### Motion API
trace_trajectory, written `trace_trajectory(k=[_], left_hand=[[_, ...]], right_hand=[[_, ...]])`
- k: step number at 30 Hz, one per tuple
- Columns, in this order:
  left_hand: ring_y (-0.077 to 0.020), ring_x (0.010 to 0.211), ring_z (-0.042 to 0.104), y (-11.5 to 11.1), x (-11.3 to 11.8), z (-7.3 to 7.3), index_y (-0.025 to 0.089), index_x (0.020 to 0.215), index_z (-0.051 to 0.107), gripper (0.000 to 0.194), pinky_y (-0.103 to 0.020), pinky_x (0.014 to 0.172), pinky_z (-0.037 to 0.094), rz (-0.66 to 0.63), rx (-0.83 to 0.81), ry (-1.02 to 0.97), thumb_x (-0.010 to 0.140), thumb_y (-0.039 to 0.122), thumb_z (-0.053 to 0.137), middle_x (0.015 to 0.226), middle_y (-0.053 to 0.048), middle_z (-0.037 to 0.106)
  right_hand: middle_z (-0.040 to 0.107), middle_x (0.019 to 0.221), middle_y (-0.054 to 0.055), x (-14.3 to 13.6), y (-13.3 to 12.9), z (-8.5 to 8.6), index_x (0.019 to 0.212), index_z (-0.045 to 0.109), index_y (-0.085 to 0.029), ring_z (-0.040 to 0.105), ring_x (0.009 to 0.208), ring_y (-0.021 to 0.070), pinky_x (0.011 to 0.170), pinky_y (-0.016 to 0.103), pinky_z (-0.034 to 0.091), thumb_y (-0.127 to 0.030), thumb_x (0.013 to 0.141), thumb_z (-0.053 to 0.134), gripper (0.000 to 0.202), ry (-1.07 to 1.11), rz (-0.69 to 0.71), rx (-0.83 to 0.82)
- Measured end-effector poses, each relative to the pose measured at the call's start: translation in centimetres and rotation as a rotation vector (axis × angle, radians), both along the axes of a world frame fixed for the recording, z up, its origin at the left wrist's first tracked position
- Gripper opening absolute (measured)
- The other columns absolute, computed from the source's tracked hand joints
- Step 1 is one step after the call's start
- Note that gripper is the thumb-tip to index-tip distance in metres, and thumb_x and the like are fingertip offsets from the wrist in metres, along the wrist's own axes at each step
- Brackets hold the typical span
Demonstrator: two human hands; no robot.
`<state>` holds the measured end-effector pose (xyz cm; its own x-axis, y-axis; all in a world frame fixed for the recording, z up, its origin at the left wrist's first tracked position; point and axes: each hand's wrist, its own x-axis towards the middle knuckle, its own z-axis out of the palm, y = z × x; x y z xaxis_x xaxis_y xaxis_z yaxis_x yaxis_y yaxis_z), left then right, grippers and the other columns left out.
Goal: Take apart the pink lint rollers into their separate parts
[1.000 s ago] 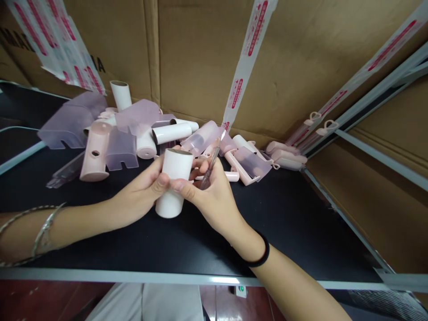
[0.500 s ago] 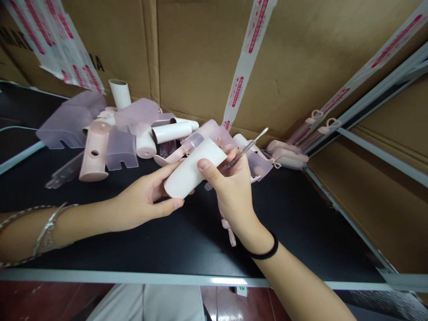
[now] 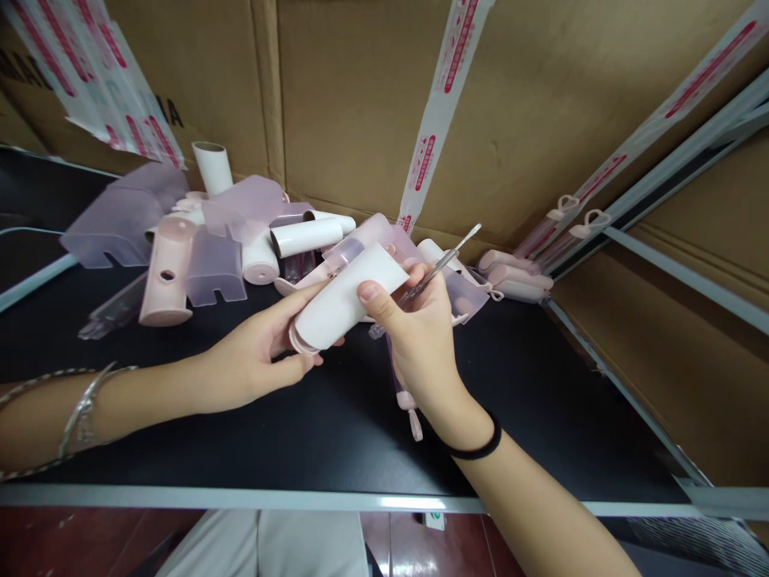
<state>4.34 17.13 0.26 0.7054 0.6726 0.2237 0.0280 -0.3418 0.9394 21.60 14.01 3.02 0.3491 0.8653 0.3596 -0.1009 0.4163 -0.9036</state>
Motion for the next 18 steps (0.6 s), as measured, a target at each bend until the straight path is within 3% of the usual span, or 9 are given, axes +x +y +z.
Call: trace_trajectory(k=[5, 10, 15, 16, 18], left_hand=[[-0.0267, 0.13, 0.041, 0.5, -0.3, 0.0, 0.021, 0.144, 0.026, 0.076, -0.048, 0.109, 0.032, 0.294, 0.206, 0.266, 0.072, 0.008, 0.047, 0.143, -0.009, 0.04], [-0.0289, 0.137, 0.029, 0.3, -0.4, 0.1, 0.019, 0.144, 0.022, 0.074, -0.052, 0.111, 0.025, 0.323, 0.31, 0.341, 0.078, 0.029, 0.054, 0.149, -0.012, 0.032], [-0.0281, 0.124, 0.047, 0.3, -0.2, 0.3, 0.024, 0.143, 0.024, 0.071, -0.048, 0.101, 0.04, 0.241, 0.28, 0.349, 0.08, 0.038, 0.055, 0.141, -0.009, 0.045], [-0.0279, 0.12, 0.051, 0.4, -0.2, 0.3, 0.024, 0.142, 0.026, 0.069, -0.047, 0.098, 0.042, 0.236, 0.262, 0.36, 0.08, 0.037, 0.054, 0.137, -0.009, 0.049], [-0.0274, 0.115, 0.053, 0.5, -0.2, 0.4, 0.023, 0.14, 0.029, 0.068, -0.045, 0.096, 0.043, 0.256, 0.284, 0.37, 0.079, 0.037, 0.055, 0.134, -0.009, 0.051]], right_hand=[[0.049, 0.073, -0.007, 1.1, 0.9, 0.2, 0.075, 0.034, -0.024, 0.051, 0.062, 0.0067, 0.057, 0.021, 0.05, -0.033, 0.056, 0.081, 0.051, 0.028, -0.096, 0.036], [0.051, 0.076, -0.007, 1.0, 1.3, -0.8, 0.075, 0.033, -0.024, 0.056, 0.067, 0.0075, 0.062, 0.024, 0.053, -0.031, 0.056, 0.081, 0.052, 0.066, -0.038, -0.033], [0.058, 0.087, -0.005, 0.5, 0.8, -1.4, 0.08, 0.031, -0.025, 0.062, 0.077, 0.0105, 0.07, 0.027, 0.053, -0.033, 0.068, 0.074, 0.045, -0.159, 0.219, -0.097], [0.059, 0.089, -0.004, 0.8, 0.7, -1.1, 0.08, 0.031, -0.025, 0.063, 0.079, 0.0117, 0.07, 0.028, 0.053, -0.036, 0.072, 0.07, 0.041, -0.263, 0.216, -0.091], [0.06, 0.086, -0.001, 1.7, 0.2, -0.2, 0.08, 0.032, -0.025, 0.062, 0.076, 0.0143, 0.067, 0.03, 0.051, -0.041, 0.078, 0.063, 0.035, -0.574, 0.083, -0.088]])
